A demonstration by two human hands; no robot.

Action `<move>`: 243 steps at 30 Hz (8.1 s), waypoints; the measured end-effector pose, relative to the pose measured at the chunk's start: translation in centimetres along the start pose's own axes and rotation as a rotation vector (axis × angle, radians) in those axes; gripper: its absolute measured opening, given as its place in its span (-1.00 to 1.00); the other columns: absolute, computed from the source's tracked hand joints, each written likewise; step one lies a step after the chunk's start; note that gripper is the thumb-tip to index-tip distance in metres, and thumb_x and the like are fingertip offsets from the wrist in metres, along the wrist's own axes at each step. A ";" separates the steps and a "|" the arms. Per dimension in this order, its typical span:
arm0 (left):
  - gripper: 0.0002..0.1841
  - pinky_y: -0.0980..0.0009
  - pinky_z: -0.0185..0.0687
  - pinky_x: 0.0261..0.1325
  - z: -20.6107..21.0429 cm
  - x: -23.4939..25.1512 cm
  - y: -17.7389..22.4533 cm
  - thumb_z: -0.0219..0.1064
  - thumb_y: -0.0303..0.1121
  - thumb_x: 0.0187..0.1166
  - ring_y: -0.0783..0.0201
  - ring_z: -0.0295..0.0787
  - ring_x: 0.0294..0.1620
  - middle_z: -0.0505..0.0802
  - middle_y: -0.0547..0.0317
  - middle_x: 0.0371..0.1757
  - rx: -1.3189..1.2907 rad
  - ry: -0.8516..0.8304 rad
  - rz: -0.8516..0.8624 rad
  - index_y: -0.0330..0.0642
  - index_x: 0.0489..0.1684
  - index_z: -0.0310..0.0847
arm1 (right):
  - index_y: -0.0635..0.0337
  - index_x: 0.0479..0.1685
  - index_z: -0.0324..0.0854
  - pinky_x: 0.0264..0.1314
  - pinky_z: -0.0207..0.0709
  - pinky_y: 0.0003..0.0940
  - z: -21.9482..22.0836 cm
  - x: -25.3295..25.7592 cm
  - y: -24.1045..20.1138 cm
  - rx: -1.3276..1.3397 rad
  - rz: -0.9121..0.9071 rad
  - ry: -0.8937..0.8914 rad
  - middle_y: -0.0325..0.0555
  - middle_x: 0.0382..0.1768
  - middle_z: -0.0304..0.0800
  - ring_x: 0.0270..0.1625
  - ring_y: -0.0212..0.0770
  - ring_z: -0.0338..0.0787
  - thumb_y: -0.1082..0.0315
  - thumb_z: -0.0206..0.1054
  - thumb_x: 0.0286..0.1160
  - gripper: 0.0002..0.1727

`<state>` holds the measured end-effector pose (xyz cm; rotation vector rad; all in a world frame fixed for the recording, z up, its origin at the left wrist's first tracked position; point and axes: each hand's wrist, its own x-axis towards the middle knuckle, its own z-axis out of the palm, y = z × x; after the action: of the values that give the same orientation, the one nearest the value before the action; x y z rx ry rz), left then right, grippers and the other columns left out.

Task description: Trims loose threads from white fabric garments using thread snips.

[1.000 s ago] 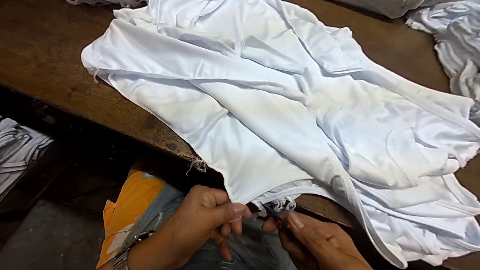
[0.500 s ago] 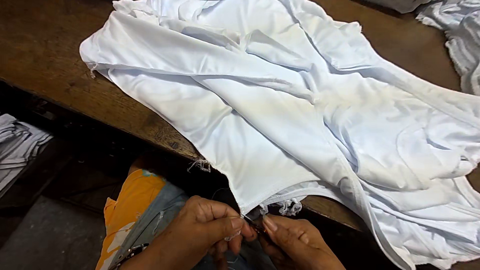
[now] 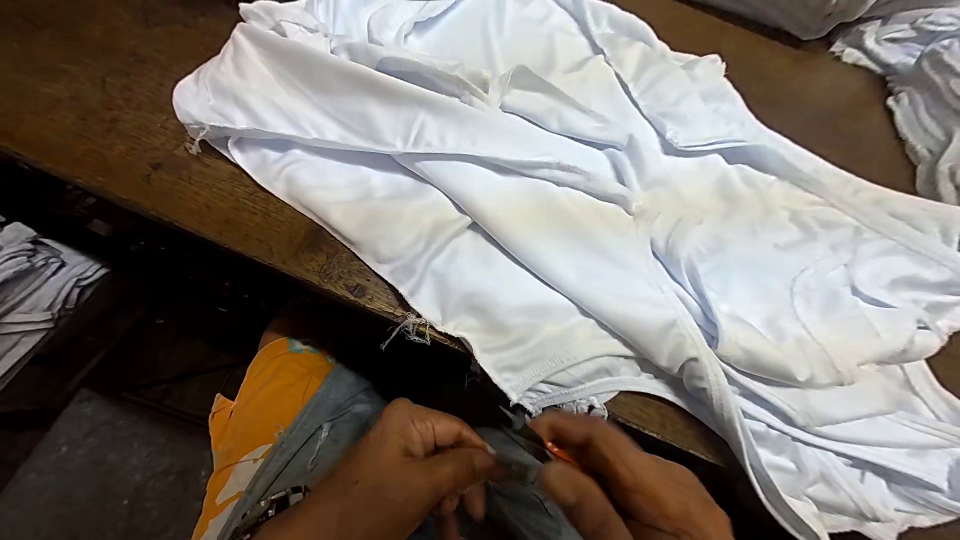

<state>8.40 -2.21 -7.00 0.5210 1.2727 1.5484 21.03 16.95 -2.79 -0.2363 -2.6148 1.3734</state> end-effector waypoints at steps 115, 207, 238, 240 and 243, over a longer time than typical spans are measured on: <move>-0.89 0.35 0.88 -0.26 1.1 1.8 0.2 0.44 -0.40 0.59 0.30 0.89 -0.36 0.92 0.10 -0.30 -0.188 0.005 -0.206 -0.26 -0.23 0.81 | 0.21 -0.21 0.80 -0.62 0.16 -0.51 -3.1 -1.7 4.3 0.360 0.326 -0.286 -0.36 -0.67 0.44 -0.66 -0.49 0.30 0.17 0.05 0.87 -0.56; -0.77 0.44 0.78 -0.21 -1.5 2.1 -3.3 0.48 -0.30 0.55 0.39 0.81 -0.29 0.90 0.17 -0.12 0.419 -0.007 0.065 -0.18 0.05 0.84 | 0.05 -0.14 0.81 -0.46 0.63 -0.56 -3.5 5.1 0.9 0.005 -0.236 0.234 -0.38 -0.42 0.81 -0.47 -0.53 0.68 0.32 0.47 0.45 -0.91; -0.64 0.61 0.41 -0.72 3.2 5.9 4.2 0.43 -0.05 0.60 0.50 0.49 -0.76 0.70 0.21 -0.66 -0.023 0.086 -0.085 -0.19 -0.35 0.87 | 0.20 -0.23 0.79 -0.48 0.58 -0.38 -0.3 -1.7 1.7 -0.355 -0.133 0.278 -0.15 -0.43 0.82 -0.42 -0.31 0.77 0.33 0.32 0.49 -0.84; -0.74 0.61 0.32 -0.70 3.7 6.5 4.2 0.50 -0.19 0.54 0.50 0.45 -0.74 0.69 0.21 -0.67 0.012 0.105 -0.136 -0.19 -0.43 0.88 | 0.20 -0.25 0.79 -0.47 0.59 -0.39 0.3 -1.8 1.9 -0.341 -0.134 0.287 -0.15 -0.43 0.83 -0.42 -0.31 0.78 0.34 0.34 0.47 -0.85; -0.84 0.62 0.39 -0.70 3.7 6.5 4.1 0.50 -0.33 0.54 0.50 0.52 -0.73 0.73 0.21 -0.63 0.030 0.124 -0.196 -0.20 -0.40 0.85 | 0.27 -0.18 0.78 -0.39 0.63 -0.48 0.3 -2.1 2.3 -0.126 -0.072 0.272 -0.15 -0.38 0.85 -0.39 -0.38 0.77 0.35 0.37 0.50 -0.84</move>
<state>7.17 5.53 -3.67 0.3117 1.4002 1.4164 23.11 17.57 -5.04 -0.3186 -2.4585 1.0707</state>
